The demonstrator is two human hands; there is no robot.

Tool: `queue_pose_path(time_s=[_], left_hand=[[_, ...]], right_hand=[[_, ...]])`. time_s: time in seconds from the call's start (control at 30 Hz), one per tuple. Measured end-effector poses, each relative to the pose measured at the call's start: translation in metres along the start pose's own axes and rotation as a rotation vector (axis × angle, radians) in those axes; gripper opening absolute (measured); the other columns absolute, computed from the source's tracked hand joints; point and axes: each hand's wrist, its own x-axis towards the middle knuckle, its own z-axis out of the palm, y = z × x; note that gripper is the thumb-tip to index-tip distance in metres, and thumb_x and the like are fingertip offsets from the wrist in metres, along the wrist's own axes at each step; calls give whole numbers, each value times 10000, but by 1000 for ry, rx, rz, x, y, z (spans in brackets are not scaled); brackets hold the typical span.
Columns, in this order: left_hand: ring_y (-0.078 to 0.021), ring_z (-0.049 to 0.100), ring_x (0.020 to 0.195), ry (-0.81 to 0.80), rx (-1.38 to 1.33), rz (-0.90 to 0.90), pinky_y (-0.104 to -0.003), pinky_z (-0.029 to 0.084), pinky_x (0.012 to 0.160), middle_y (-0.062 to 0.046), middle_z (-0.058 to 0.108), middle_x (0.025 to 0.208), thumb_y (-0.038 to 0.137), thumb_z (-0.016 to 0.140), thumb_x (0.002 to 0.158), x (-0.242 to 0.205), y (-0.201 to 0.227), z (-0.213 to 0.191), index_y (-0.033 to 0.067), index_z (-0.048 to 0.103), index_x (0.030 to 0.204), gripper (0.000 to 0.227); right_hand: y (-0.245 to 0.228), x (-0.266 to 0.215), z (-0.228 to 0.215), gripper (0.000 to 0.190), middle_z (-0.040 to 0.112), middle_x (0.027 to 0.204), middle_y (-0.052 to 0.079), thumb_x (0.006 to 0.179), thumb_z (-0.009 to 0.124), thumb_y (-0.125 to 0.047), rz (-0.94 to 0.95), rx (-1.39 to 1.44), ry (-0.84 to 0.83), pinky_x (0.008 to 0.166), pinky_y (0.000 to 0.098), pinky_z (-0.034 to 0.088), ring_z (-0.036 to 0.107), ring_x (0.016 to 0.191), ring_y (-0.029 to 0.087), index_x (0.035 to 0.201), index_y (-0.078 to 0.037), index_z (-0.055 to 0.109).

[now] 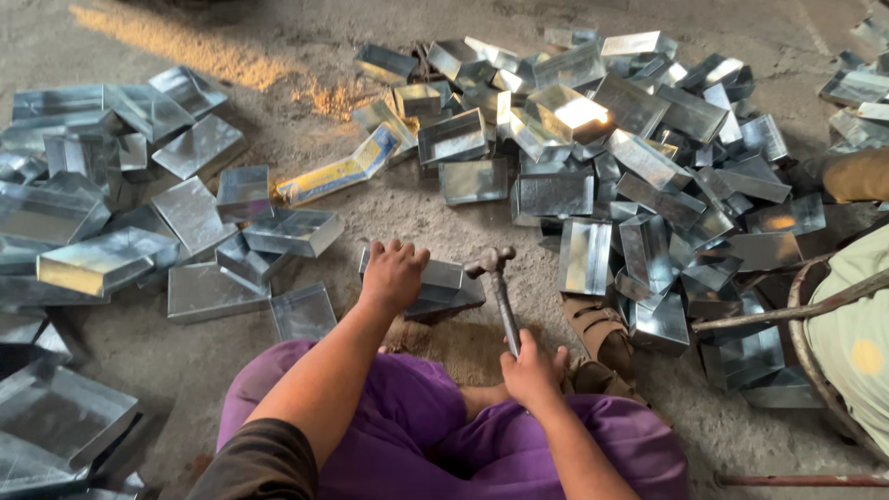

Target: The person sits on the floor and repeatedly hammers small rectangular metal boxes with a hammer. They pick up each box, place it on a small wooden block, strike it several times, and then toss it aside to repeat the process with the next one.

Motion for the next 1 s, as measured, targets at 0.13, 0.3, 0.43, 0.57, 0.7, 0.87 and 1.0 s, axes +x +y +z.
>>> queue_pose_path(time_s=[0.13,0.3,0.43,0.57,0.7,0.87,1.0], left_hand=[[-260,583,1173,0,-210,-50,-469,392,1043,-41,678,1117,202,503,979,-2,0,1,162,661,1121,216],[-433,618,1068,248,-776,-6,-501,493,903,-204,672,1080,117,519,913,-2,2,29,75,577,1181,278],[-516,608,1037,95,-912,-146,-577,486,839,-287,678,1025,106,565,921,2,-1,54,70,538,1178,261],[-505,618,1015,94,-869,-146,-569,496,837,-283,683,1023,114,571,907,2,1,64,74,527,1178,278],[-497,622,1014,62,-840,-154,-569,496,838,-277,682,1018,136,574,921,5,-2,63,74,519,1157,250],[-490,640,989,76,-847,-139,-554,504,844,-267,691,1003,125,552,917,0,-1,62,80,522,1207,295],[-480,640,1028,147,-921,-145,-531,521,854,-250,691,1064,150,579,967,-3,2,44,74,584,1197,242]], right_hand=[[13,-6,-6,300,780,886,125,845,672,-235,-122,50,126,1042,538,336,614,1034,413,1132,-147,670],[-9,-26,-47,292,729,734,206,907,651,-201,-79,222,206,628,417,546,721,646,304,1143,-37,601],[-41,-46,-98,136,669,724,116,996,593,-130,-466,365,605,532,311,496,663,569,193,1074,-19,599],[-69,-54,-119,140,577,784,63,1056,567,-91,-638,555,776,565,276,476,586,598,129,1152,-8,507],[-101,-35,-108,202,657,750,155,1001,545,-87,-585,254,555,528,353,536,685,591,255,1184,-3,551],[-117,-18,-95,364,687,715,199,886,645,-157,-347,-34,135,584,473,535,716,652,380,1231,-58,582],[-97,-39,-88,255,698,723,191,914,645,-200,-182,170,133,614,458,542,739,669,347,1134,-71,634]])
